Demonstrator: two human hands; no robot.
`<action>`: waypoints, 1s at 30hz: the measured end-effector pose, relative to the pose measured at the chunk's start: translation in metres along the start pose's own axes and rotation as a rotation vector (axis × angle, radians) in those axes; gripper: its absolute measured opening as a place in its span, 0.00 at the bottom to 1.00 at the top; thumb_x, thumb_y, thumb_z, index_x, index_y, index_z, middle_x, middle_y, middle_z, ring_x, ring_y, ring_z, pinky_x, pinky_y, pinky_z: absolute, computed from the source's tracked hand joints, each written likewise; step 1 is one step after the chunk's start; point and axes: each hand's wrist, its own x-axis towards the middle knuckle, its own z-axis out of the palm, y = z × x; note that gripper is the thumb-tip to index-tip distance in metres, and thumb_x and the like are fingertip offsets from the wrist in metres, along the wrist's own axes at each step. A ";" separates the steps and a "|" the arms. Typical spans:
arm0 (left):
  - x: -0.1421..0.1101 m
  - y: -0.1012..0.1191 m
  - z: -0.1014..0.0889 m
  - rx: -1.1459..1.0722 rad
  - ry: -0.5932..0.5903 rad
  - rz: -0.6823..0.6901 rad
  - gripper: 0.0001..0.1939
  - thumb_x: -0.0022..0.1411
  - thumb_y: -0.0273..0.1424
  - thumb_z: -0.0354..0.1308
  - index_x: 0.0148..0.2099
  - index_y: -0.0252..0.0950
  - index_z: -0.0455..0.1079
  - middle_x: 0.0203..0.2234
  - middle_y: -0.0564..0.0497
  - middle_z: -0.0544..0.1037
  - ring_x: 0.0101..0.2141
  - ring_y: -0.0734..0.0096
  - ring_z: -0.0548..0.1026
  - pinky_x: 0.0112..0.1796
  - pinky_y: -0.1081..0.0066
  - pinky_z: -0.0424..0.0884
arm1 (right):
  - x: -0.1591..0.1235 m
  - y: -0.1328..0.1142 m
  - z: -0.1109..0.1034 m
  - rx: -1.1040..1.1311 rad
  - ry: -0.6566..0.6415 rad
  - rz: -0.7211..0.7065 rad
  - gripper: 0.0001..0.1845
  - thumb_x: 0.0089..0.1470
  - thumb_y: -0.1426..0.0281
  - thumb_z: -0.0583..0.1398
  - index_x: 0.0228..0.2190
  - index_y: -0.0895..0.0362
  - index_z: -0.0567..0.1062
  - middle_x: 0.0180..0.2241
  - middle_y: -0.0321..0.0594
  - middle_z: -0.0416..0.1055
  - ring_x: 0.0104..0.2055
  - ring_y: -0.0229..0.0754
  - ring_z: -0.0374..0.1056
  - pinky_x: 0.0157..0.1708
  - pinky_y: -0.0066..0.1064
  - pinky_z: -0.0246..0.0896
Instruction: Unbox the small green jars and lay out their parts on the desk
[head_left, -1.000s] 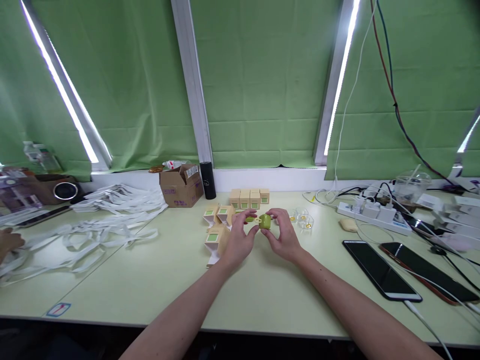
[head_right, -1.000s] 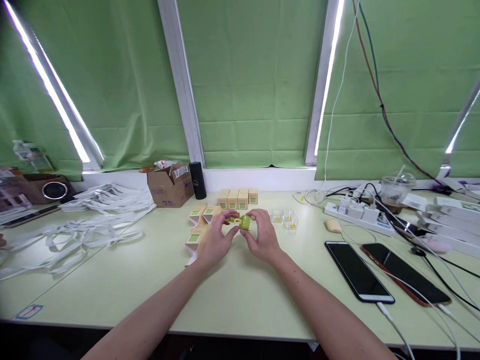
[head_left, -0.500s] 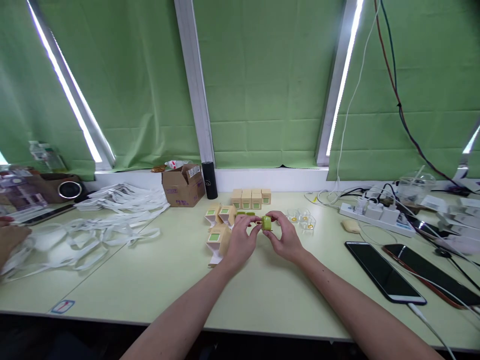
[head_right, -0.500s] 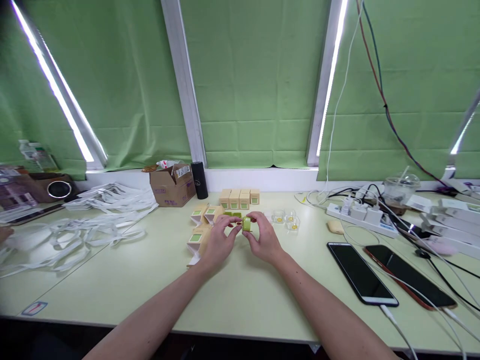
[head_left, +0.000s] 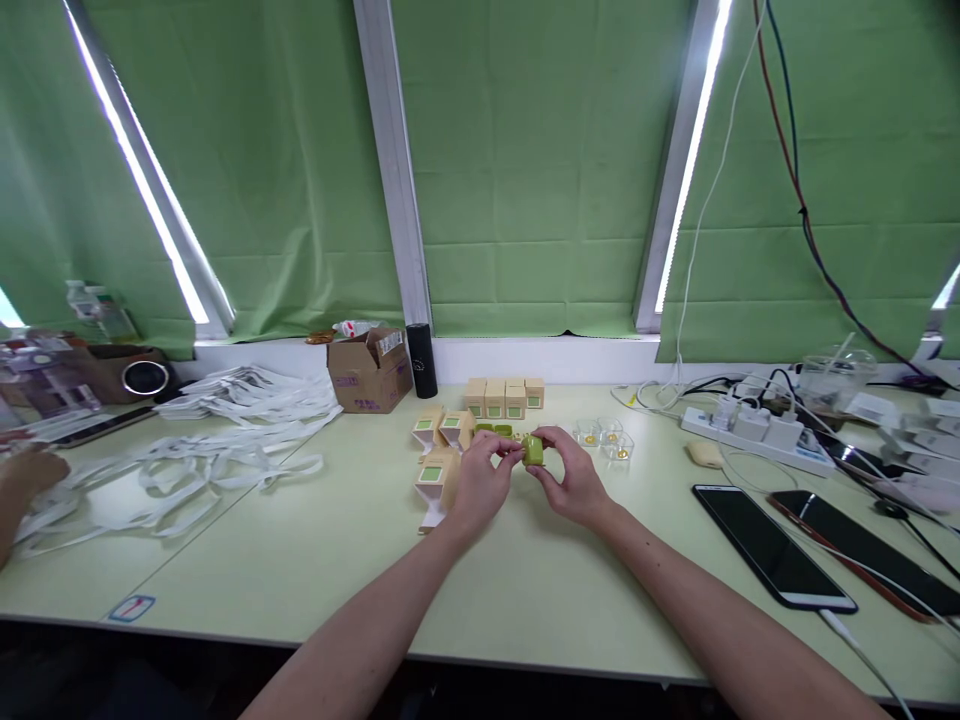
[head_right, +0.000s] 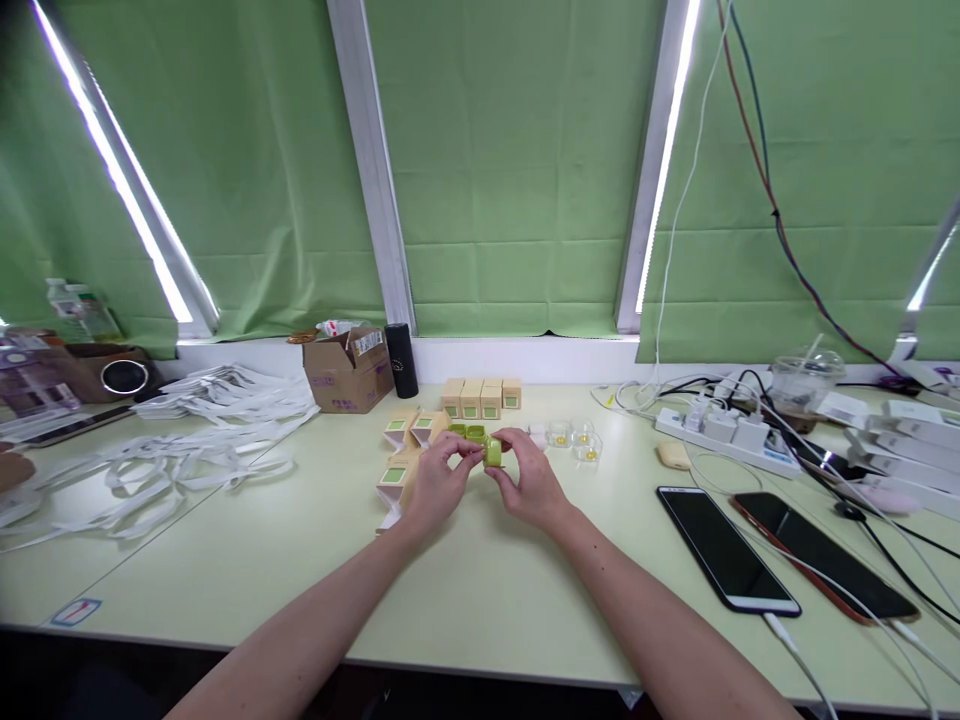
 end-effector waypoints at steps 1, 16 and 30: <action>0.000 0.000 0.000 -0.011 0.000 -0.004 0.02 0.62 0.30 0.65 0.36 0.39 0.79 0.34 0.50 0.76 0.35 0.68 0.75 0.41 0.65 0.74 | 0.000 0.000 0.000 -0.002 -0.001 -0.002 0.22 0.61 0.69 0.61 0.55 0.51 0.66 0.48 0.47 0.71 0.46 0.50 0.71 0.47 0.46 0.72; 0.000 0.000 -0.004 -0.060 -0.040 0.006 0.07 0.61 0.34 0.66 0.30 0.40 0.79 0.31 0.52 0.75 0.35 0.68 0.75 0.42 0.65 0.72 | -0.001 -0.002 -0.001 -0.016 -0.053 -0.026 0.20 0.63 0.68 0.59 0.55 0.51 0.66 0.46 0.48 0.71 0.45 0.51 0.70 0.45 0.48 0.73; 0.004 0.005 -0.009 0.056 0.031 -0.026 0.12 0.70 0.38 0.56 0.41 0.39 0.78 0.38 0.46 0.79 0.43 0.62 0.75 0.44 0.63 0.71 | 0.004 0.001 0.004 0.240 0.044 0.243 0.20 0.60 0.67 0.62 0.54 0.50 0.69 0.50 0.45 0.70 0.41 0.43 0.72 0.44 0.41 0.76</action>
